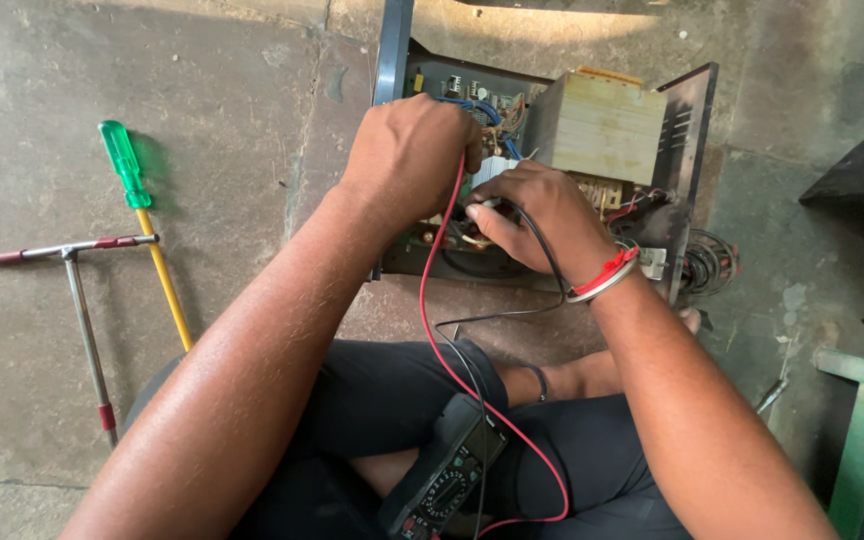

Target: The person uses a multimeter to test components on a circuit board inside an open electronic device, touching probes to various connection points and moving wires by hand.

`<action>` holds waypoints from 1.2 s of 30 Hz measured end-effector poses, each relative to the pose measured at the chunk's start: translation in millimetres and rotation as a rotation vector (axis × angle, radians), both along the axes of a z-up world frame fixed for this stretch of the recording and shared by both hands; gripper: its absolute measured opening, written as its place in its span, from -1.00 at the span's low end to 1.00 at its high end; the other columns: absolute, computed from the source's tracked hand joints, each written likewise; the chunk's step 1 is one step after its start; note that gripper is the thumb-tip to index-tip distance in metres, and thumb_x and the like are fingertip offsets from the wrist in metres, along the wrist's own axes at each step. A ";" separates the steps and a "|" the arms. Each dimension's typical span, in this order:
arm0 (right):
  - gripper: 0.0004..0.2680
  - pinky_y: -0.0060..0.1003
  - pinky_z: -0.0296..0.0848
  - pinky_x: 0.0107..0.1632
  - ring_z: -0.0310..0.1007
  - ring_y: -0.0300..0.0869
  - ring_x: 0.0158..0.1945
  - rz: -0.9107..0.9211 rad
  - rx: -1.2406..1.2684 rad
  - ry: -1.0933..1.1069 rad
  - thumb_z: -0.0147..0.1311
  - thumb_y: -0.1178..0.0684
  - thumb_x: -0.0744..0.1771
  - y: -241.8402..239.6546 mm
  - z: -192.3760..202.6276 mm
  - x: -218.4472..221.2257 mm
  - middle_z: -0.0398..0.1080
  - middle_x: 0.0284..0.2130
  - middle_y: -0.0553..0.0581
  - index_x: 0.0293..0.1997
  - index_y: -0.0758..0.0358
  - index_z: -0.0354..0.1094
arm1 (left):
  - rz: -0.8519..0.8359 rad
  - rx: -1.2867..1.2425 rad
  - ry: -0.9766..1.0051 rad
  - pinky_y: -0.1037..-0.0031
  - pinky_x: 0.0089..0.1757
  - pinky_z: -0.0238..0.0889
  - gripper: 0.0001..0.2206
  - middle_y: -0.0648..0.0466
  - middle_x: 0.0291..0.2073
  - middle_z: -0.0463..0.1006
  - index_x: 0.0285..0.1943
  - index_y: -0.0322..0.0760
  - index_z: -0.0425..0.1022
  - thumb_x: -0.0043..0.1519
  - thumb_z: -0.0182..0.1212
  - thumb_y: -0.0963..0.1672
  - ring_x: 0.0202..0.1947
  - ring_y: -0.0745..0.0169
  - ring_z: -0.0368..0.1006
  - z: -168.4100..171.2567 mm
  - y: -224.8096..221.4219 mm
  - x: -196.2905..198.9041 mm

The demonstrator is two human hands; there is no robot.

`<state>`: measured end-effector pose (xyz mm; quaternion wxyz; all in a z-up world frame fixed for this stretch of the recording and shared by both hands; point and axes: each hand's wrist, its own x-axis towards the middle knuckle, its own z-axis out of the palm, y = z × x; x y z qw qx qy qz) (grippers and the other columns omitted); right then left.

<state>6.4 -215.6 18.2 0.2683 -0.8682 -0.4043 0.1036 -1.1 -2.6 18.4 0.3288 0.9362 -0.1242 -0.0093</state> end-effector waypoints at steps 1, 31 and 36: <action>-0.84 -0.06 0.47 -0.06 0.53 0.12 -0.16 0.006 0.003 -0.007 0.21 0.03 0.32 0.0 0.4 -0.2 0.55 -0.30 0.25 -0.16 0.29 0.54 | 0.006 -0.002 0.008 0.19 -0.25 0.41 -0.92 -0.04 -0.46 0.65 -0.43 -0.06 0.67 0.03 0.34 -0.19 -0.32 -0.09 0.60 -0.5 -0.1 -0.1; -0.85 -0.05 0.47 -0.11 0.55 0.09 -0.21 0.033 -0.034 -0.050 0.21 -0.02 0.32 3.7 8.9 -3.8 0.56 -0.35 0.19 -0.28 0.26 0.56 | -0.027 0.081 -0.058 0.18 -0.26 0.42 -0.90 -0.03 -0.44 0.65 -0.37 0.03 0.73 0.02 0.36 -0.14 -0.30 -0.09 0.60 7.6 -6.2 -2.2; -0.83 -0.06 0.48 -0.14 0.55 0.09 -0.22 -0.011 -0.031 -0.035 0.24 -0.05 0.31 4.0 7.6 -5.5 0.56 -0.36 0.21 -0.28 0.24 0.57 | 0.022 0.139 0.043 0.21 -0.28 0.42 -0.89 -0.01 -0.42 0.66 -0.36 0.03 0.72 0.08 0.32 -0.16 -0.31 -0.04 0.61 3.9 -13.7 1.2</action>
